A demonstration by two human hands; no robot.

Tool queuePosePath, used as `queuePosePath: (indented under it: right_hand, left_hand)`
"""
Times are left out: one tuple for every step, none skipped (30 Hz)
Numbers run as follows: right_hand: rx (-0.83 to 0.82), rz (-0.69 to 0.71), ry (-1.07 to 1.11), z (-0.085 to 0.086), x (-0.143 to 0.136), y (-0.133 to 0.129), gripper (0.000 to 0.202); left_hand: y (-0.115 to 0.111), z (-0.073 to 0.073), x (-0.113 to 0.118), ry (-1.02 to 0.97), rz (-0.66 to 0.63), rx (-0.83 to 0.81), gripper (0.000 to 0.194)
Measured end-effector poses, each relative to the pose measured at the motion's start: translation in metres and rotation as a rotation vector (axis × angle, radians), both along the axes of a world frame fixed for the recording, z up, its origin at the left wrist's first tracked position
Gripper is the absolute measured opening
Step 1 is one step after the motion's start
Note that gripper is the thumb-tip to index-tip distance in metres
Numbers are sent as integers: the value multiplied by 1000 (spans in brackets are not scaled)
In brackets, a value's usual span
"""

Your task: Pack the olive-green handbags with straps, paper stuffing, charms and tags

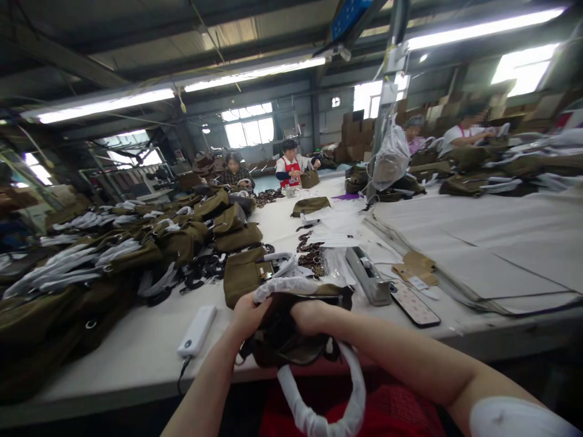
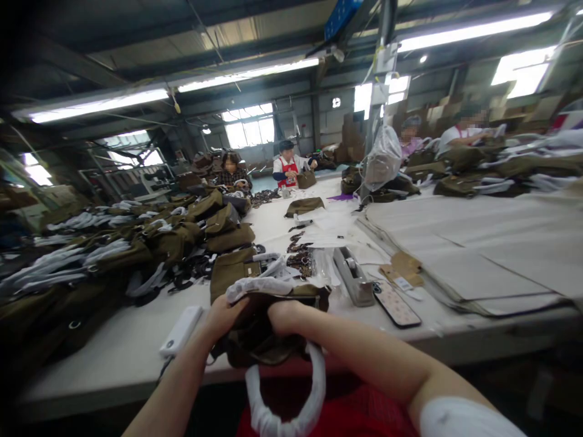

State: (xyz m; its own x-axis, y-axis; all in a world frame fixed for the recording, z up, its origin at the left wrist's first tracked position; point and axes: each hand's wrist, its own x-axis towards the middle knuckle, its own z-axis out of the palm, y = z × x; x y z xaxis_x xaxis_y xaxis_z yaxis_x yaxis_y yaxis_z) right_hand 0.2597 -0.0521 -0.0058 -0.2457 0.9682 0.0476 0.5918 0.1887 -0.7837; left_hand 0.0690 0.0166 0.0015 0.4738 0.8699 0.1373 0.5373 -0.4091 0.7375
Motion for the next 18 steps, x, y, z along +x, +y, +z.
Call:
queuePosePath:
  right_hand:
    - [-20,14,-41,14,5,-2,21]
    - [-43,41,-85,29,9,-3,14]
    - [-68,74,-106,44,11,-4,10]
    - [-122,122,-75,59,12,-4,14]
    - [-162,153,20,71,10,-3,18]
    - [-204,168,141,81,7,-1,21]
    - [-254,157,292,86,3,1,22]
    - [-308,116,454,88,-3,4,21]
    - [-377,59,604,87,-8,8,21]
    - [-458,-5,739,85,-14,12,21]
    - [-541,-63,855,81,-19,16,21]
    - [-611,-108,950,77,-24,20,21]
    - [-659,-129,1013,74,-29,24,20]
    - [-682,-131,1043,72,-34,28,20]
    - [-688,-113,1041,71,-39,31,20]
    - [-675,-81,1010,71,-45,33,21]
    - [-637,-39,949,72,-49,35,23]
    - [-549,15,853,74,-54,37,27]
  left_hand:
    - [4,4,-2,-2,-26,-15,30]
    - [8,7,-4,-15,-59,-42,31]
    - [12,10,-6,-41,-96,-83,34]
    - [16,11,-8,-79,-124,-135,38]
    - [20,13,-11,-131,-138,-195,43]
    - [24,13,-13,-197,-131,-259,50]
    - [26,14,-16,-279,-96,-313,56]
    - [26,16,-19,-373,-40,-339,63]
    - [24,19,-22,-471,31,-322,67]
    - [20,23,-26,-558,101,-253,68]
    - [12,27,-31,-618,155,-142,66]
    - [2,32,-35,-633,180,-5,61]
    - [-10,37,-38,-599,172,132,55]
    - [-22,41,-40,-522,128,240,53]
    - [-34,43,-42,-422,63,309,57]
    - [-44,44,-42,-325,5,346,67]
    - [-51,43,-41,-246,-31,363,80]
    - [-56,40,-40,-191,-39,373,90]
